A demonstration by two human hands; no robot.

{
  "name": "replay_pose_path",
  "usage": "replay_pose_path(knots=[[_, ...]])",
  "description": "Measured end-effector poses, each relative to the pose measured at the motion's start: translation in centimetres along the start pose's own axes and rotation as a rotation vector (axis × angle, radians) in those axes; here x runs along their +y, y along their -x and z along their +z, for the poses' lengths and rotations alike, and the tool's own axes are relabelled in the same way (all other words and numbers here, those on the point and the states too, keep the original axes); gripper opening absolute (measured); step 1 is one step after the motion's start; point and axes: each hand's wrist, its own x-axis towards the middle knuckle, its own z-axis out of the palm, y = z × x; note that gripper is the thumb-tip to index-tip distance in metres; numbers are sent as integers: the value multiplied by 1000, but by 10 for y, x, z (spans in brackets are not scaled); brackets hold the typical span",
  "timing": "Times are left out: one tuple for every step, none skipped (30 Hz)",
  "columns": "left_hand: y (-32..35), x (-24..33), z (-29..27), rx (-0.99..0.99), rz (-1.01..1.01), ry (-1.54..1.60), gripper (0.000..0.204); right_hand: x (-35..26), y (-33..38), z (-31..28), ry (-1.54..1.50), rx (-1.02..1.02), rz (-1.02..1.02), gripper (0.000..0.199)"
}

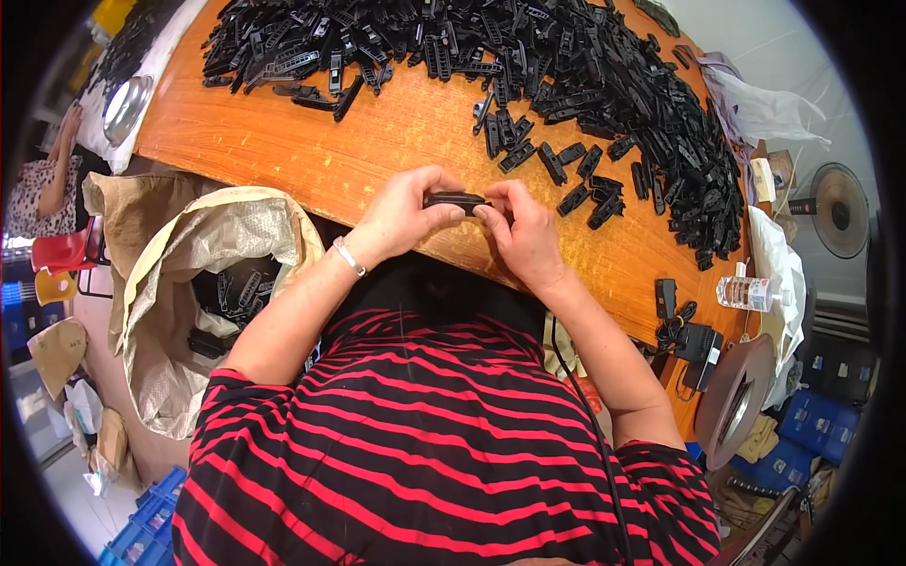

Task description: Assembling and inspecting small black plastic components on a workbench.

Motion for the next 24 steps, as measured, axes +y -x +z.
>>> replay_pose_path(knots=[[3, -1, 3, 68, 81, -30, 28, -3, 1, -1, 8, -2, 39, 23], [5, 0, 4, 65, 84, -31, 28, -3, 0, -1, 11, 2, 40, 23], [7, 2, 6, 125, 206, -116, 29, -3, 0, -1, 9, 15, -66, 24], [9, 4, 7, 186, 325, -200, 29, -2, 0, 0, 6, 25, -172, 25], [11, 7, 8, 185, 325, -198, 29, -2, 1, -2, 8, 25, -170, 25], [14, 10, 8, 191, 324, -199, 30, -2, 3, -4, -26, 4, -156, 25], [17, 12, 8, 198, 325, -201, 31, -5, 4, -6, -58, -16, -142, 26], [19, 11, 8, 199, 326, -197, 31, -9, 4, -7, -55, -18, -142, 26], [22, 11, 8, 227, 288, -114, 31, -14, 4, -8, -38, -9, -165, 26], [25, 10, 8, 253, 248, -29, 30, -18, 5, -8, -21, -1, -186, 26], [28, 9, 7, 254, 249, -22, 30, -22, 5, -8, -16, -5, -186, 26], [31, 9, 5, 246, 239, -15, 29, -25, 5, -8, -28, -16, -184, 26], [34, 9, 3, 240, 228, -7, 28, -29, 5, -7, -39, -29, -182, 26], [38, 7, 0, 246, 228, 1, 28, -33, 4, -5, -34, -36, -185, 26], [41, 5, -4, 269, 273, -43, 26, -38, 3, -3, -34, -57, -187, 27], [45, 3, -6, 288, 319, -84, 24, -42, 3, -2, -31, -77, -184, 27], [50, 2, -9, 292, 321, -74, 24, -48, 3, 1, -23, -83, -185, 27], [58, 1, -11, 325, 258, -12, 23, -54, 1, 6, -50, -93, -205, 29], [63, 3, -13, 345, 206, 52, 22, -59, 0, 9, -68, -92, -220, 31], [69, 2, -16, 335, 217, 59, 22, -62, -1, 15, -55, -83, -215, 31], [77, 2, -20, 386, 204, 0, 23, -64, -2, 23, -142, -126, -231, 33], [85, 2, -25, 436, 194, -62, 24, -68, -4, 29, -230, -163, -248, 34], [91, 0, -30, 421, 209, -60, 24, -70, -7, 34, -222, -204, -278, 35], [97, -3, -35, 447, 194, -94, 25, -71, -9, 36, -213, -243, -305, 37]])
